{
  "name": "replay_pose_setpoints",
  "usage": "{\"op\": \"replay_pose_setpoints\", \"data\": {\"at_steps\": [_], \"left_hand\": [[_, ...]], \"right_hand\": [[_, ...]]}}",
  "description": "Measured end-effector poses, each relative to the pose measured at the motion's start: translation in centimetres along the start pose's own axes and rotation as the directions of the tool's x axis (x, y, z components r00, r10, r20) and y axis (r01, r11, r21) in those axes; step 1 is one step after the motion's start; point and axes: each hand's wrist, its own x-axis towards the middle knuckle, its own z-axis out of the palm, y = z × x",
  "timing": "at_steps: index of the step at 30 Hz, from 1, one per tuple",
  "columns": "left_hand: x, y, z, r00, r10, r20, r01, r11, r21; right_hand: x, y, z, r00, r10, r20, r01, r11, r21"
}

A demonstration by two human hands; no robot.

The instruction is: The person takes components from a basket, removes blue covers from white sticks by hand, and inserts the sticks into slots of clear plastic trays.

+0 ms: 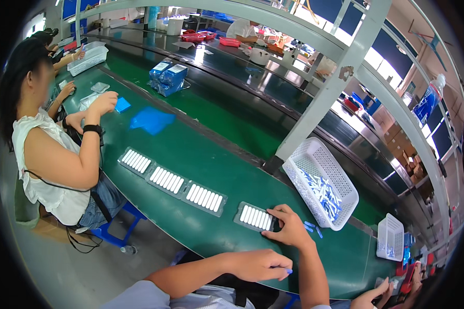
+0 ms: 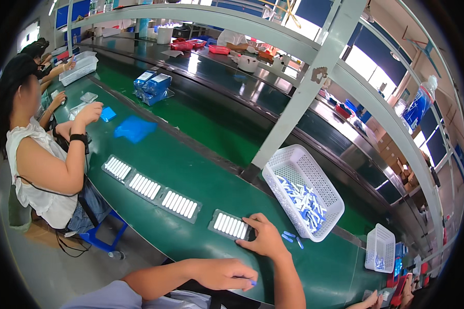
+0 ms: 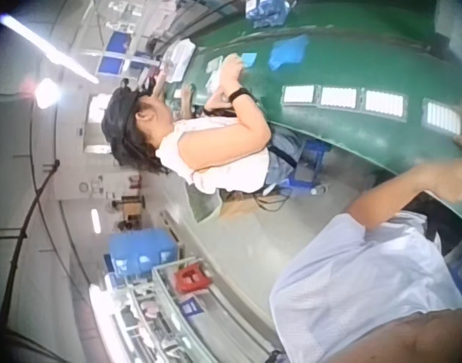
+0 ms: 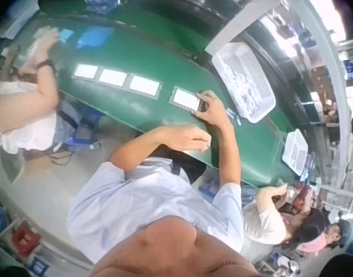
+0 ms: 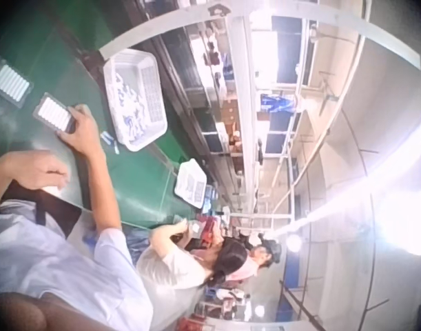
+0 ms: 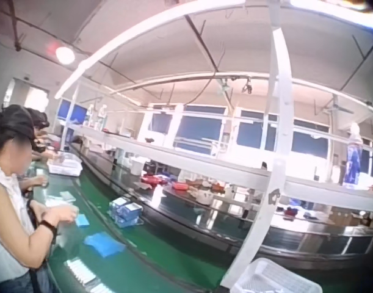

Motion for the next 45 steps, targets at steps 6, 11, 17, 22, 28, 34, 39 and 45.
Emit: {"op": "replay_pose_setpoints", "data": {"at_steps": [6, 11, 17, 22, 28, 34, 39, 45], "left_hand": [[-10.0, -2.6, 1.2, 0.936, -0.060, -0.346, 0.006, 0.988, -0.156], [-20.0, -3.8, 2.2, 0.753, -0.397, -0.525, 0.150, 0.880, -0.450], [-20.0, -5.7, 3.0, 0.526, -0.367, -0.768, 0.095, 0.922, -0.375], [-12.4, -5.0, 1.5, 0.790, -0.208, -0.576, -0.027, 0.928, -0.372], [-6.0, -4.0, 0.3, 0.812, -0.279, -0.512, 0.236, 0.960, -0.148], [0.4, -5.0, 1.4, 0.921, -0.202, -0.332, 0.206, 0.978, -0.023], [2.6, -4.6, 1.1, 0.922, -0.137, -0.361, 0.179, 0.980, 0.083], [5.8, -3.2, -1.5, 0.897, -0.336, -0.286, 0.368, 0.927, 0.065]], "right_hand": [[2.5, -3.0, 2.7, 0.999, -0.027, 0.018, 0.028, 0.995, -0.099], [2.2, -3.3, 3.0, 0.999, -0.046, 0.007, 0.046, 0.997, -0.061], [1.8, -3.2, 4.4, 0.998, -0.067, -0.012, 0.067, 0.997, -0.036], [-1.1, -2.7, 4.3, 0.983, -0.018, -0.181, 0.033, 0.996, 0.084], [-7.1, -4.0, 2.1, 0.838, -0.212, -0.502, 0.169, 0.977, -0.130], [-11.4, -2.5, 1.2, 0.874, -0.156, -0.460, 0.157, 0.987, -0.035], [-10.8, -0.1, -0.3, 0.841, -0.198, -0.504, 0.242, 0.970, 0.021], [-9.2, 3.3, -2.4, 0.903, -0.112, -0.415, 0.264, 0.907, 0.328]]}}
